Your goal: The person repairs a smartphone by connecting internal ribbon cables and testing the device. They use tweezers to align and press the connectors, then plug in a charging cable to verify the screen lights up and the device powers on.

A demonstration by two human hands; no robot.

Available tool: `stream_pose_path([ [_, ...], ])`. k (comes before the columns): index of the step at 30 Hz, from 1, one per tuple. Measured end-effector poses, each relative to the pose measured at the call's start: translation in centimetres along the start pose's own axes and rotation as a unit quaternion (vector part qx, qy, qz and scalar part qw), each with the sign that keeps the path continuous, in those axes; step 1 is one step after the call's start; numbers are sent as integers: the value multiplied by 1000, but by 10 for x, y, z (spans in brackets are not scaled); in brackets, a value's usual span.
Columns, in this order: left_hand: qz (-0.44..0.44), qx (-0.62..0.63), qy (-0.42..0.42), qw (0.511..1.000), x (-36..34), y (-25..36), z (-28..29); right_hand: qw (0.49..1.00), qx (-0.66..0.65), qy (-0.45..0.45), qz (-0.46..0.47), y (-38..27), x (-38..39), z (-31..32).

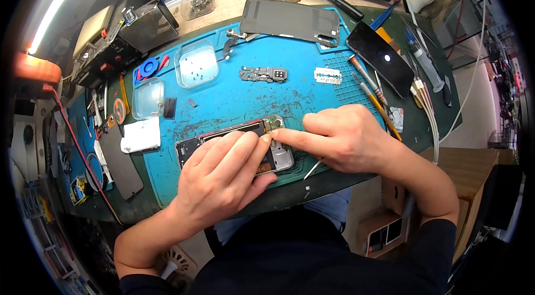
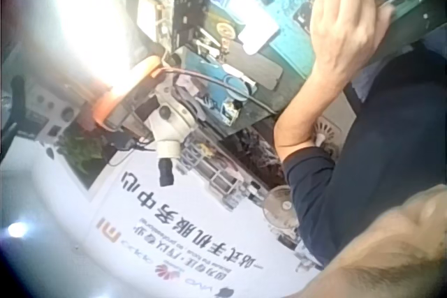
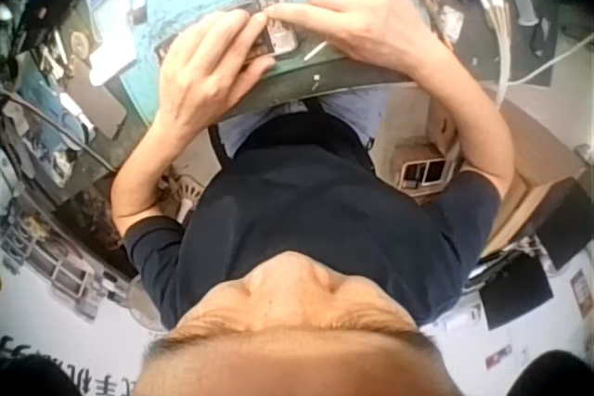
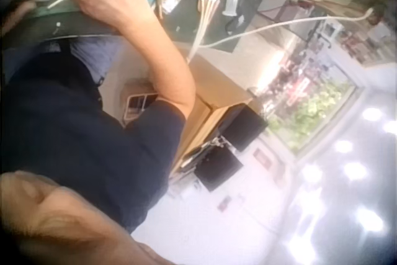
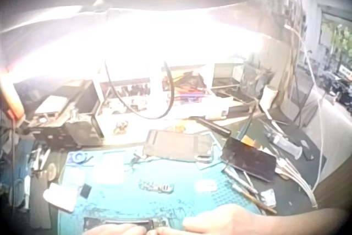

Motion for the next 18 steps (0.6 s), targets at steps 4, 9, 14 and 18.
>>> stream_pose_path([
  [4,-3,-13,-4,1000,-2,1,2,997,-2,69,-26,2,3,4],
  [9,-15,-29,2,999,-2,6,7,962,-2,175,-210,15,21,27],
  [14,-54,23,89,994,0,48,42,947,116,176,-243,0,47,29],
  [18,-172,780,-200,567,-1,131,49,909,133,271,-287,-12,83,45],
])
Point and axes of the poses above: each hand's wrist, its own x-axis away from the middle knuckle, its own z-axis out of the back of the hand, y = z × x, the point moved 7 cm from there along -x, towards the middle knuckle, and after that the axes turned 8 degrees about -y, right-handed, at the moved point
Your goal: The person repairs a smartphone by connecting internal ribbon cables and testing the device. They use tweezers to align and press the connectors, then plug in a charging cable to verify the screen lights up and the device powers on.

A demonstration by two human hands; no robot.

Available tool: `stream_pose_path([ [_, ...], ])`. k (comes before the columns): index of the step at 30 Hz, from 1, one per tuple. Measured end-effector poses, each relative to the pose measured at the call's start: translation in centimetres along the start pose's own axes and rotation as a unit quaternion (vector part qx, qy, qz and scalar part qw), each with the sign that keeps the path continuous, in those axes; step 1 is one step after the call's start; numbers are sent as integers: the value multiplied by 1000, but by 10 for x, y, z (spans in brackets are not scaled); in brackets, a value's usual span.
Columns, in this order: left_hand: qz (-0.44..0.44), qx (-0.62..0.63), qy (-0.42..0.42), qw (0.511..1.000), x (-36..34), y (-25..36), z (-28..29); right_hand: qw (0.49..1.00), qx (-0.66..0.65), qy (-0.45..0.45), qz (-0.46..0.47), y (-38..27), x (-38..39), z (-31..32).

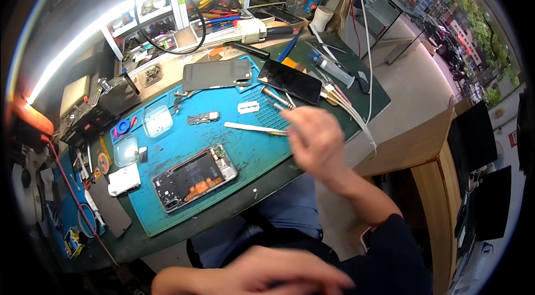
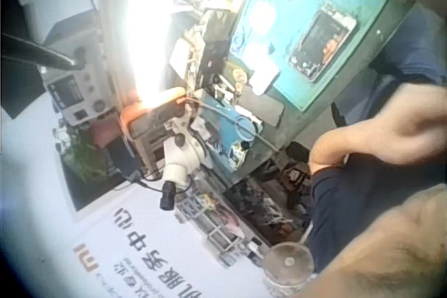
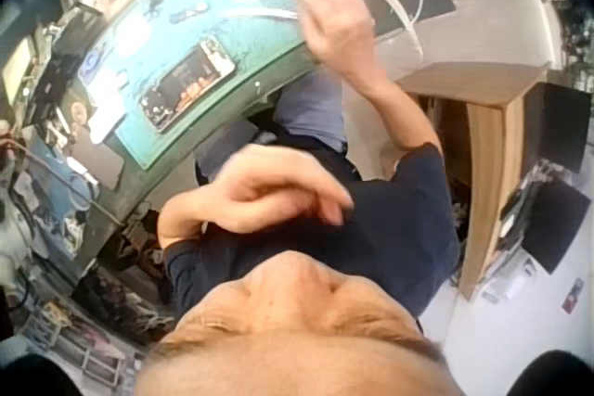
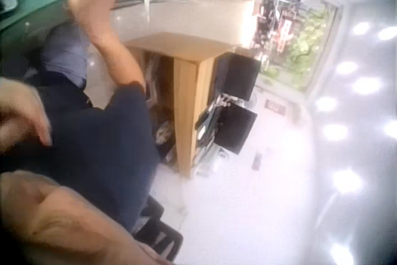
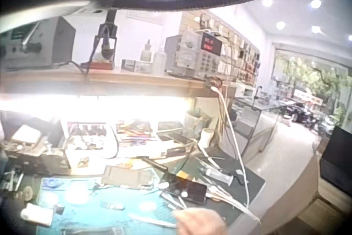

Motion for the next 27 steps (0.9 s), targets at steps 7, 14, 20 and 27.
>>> stream_pose_path([
  [7,-206,381,-189,881,-25,-15,-76,988,29,4,-149,100,34,38],
  [14,-208,394,-156,882,-38,14,-87,995,44,-31,-87,127,6,7],
  [20,-157,329,-221,905,-44,8,-93,992,-15,-37,-121,135,5,9],
  [27,-116,290,-125,942,-45,-26,-53,982,-80,-88,-148,133,1,9],
])
Point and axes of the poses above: each hand's wrist, its own x-axis away from the middle knuckle, its own z-axis out of the back of the hand, y = z × x, the point moved 7 cm from there along -x, towards the middle knuckle, and after that the axes turned 8 degrees about -y, right-handed, at the moved point
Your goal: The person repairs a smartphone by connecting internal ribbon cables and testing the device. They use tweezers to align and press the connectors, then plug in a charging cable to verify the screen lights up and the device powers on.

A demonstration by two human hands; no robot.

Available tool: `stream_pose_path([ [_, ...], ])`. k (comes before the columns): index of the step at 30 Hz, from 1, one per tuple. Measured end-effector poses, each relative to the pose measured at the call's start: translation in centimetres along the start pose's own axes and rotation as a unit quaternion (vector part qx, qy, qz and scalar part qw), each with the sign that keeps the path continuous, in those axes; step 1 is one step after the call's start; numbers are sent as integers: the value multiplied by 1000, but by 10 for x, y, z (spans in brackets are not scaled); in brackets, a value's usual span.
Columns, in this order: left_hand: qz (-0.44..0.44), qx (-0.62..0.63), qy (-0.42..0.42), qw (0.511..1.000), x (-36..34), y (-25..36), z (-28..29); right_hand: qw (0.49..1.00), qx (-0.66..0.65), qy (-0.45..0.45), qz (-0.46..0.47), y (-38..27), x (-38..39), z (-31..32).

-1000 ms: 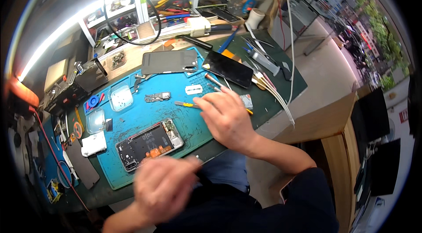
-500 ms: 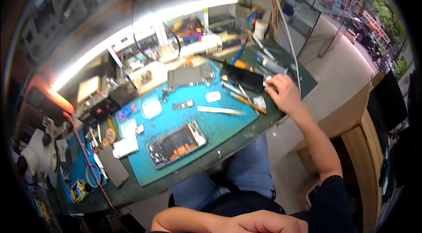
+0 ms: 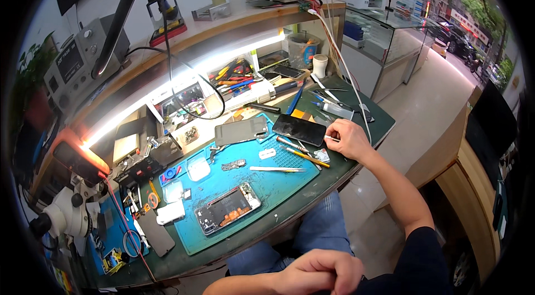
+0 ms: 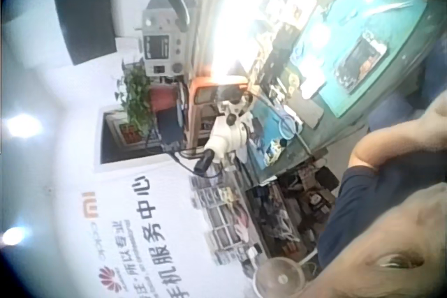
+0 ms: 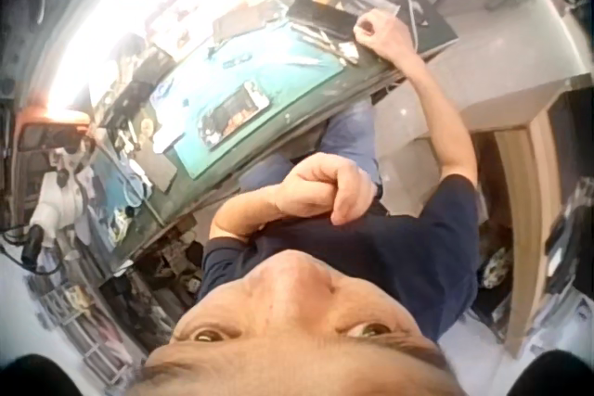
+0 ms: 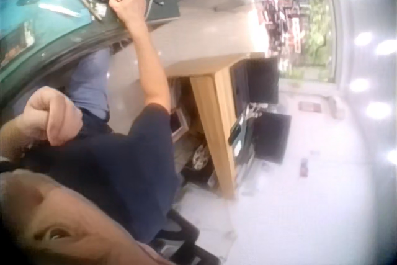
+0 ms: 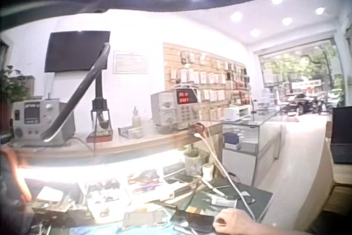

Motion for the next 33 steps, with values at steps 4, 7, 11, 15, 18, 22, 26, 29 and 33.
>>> stream_pose_path([
  [4,-10,-16,130,991,25,-8,36,999,9,4,-40,11,10,-3],
  [7,-21,-65,169,983,55,1,58,996,56,71,8,8,20,11],
  [11,102,-456,311,828,107,51,50,978,130,163,-7,10,52,30],
  [15,131,-770,340,524,137,118,32,985,89,141,-38,17,67,27],
  [18,156,-844,386,339,151,156,36,996,37,65,-52,28,65,23],
  [22,286,-860,349,238,145,167,63,987,129,91,-25,19,75,26],
  [26,344,-850,318,241,140,158,70,985,20,167,-21,-17,83,26],
  [29,380,-834,316,247,139,158,83,991,-35,129,6,-63,86,26],
  [33,422,-805,312,276,128,166,93,978,-193,-21,-76,-96,85,4],
])
Point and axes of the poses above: each hand's wrist, its own x-axis away from the middle knuckle, its own z-axis out of the back of the hand, y = z × x, the point moved 7 cm from there along -x, towards the middle knuckle, and after that the axes turned 8 degrees about -y, right-handed, at the moved point
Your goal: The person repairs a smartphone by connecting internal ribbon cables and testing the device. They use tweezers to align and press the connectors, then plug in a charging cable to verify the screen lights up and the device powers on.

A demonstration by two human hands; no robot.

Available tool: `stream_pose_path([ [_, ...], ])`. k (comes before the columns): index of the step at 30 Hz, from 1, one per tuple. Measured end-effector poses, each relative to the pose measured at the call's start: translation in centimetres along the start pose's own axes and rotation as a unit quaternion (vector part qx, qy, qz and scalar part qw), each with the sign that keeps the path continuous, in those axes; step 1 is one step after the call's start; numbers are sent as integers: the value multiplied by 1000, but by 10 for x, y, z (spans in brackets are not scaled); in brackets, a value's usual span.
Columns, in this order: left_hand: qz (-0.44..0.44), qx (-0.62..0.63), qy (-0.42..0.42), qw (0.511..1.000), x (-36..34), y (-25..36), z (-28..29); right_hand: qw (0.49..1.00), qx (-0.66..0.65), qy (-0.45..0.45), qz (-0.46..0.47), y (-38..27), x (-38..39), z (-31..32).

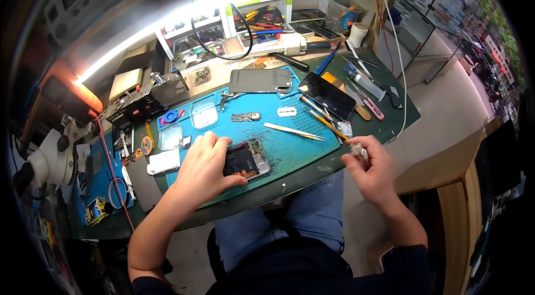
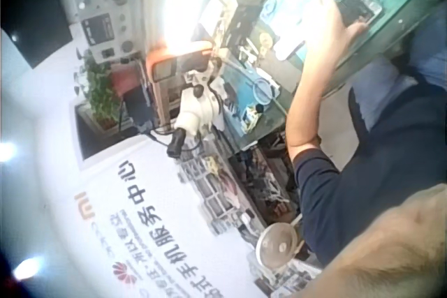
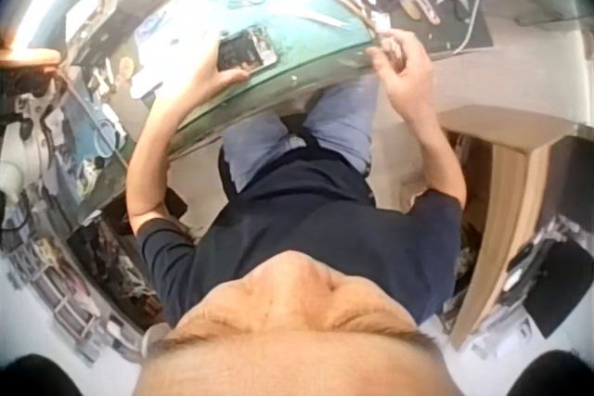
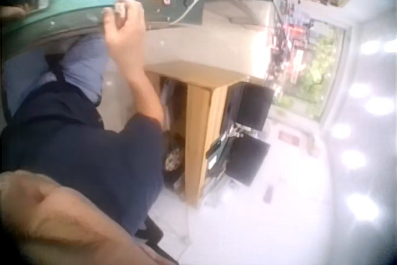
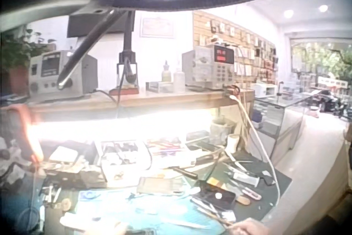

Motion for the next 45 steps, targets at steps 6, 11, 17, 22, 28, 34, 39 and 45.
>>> stream_pose_path([
  [6,-12,109,-42,993,-2,-5,15,951,-255,-169,-48,-1,-18,-59],
  [11,-152,-13,86,985,39,49,38,809,-455,-322,-188,5,-19,-102],
  [17,-332,-167,309,875,76,79,38,764,-504,-379,-135,-35,-17,-128],
  [22,-162,-118,404,892,60,28,23,799,-515,-305,-54,-48,-25,-125],
  [28,-52,820,91,562,31,12,-34,844,-470,-259,-14,-52,-36,-126],
  [34,10,817,139,560,35,16,-35,895,-402,-171,94,-56,-33,-115],
  [39,10,812,228,538,35,-12,-23,840,-487,-236,-34,-35,-18,-133],
  [45,-10,877,204,436,23,-21,-33,847,-453,-276,-42,-60,-15,-145],
])
Point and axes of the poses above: each hand's wrist, its own x-axis away from the middle knuckle, its own z-axis out of the back of the hand, y = z × x, the point moved 7 cm from there along -x, towards the middle knuckle, and after that the axes turned 8 degrees about -y, right-handed, at the moved point
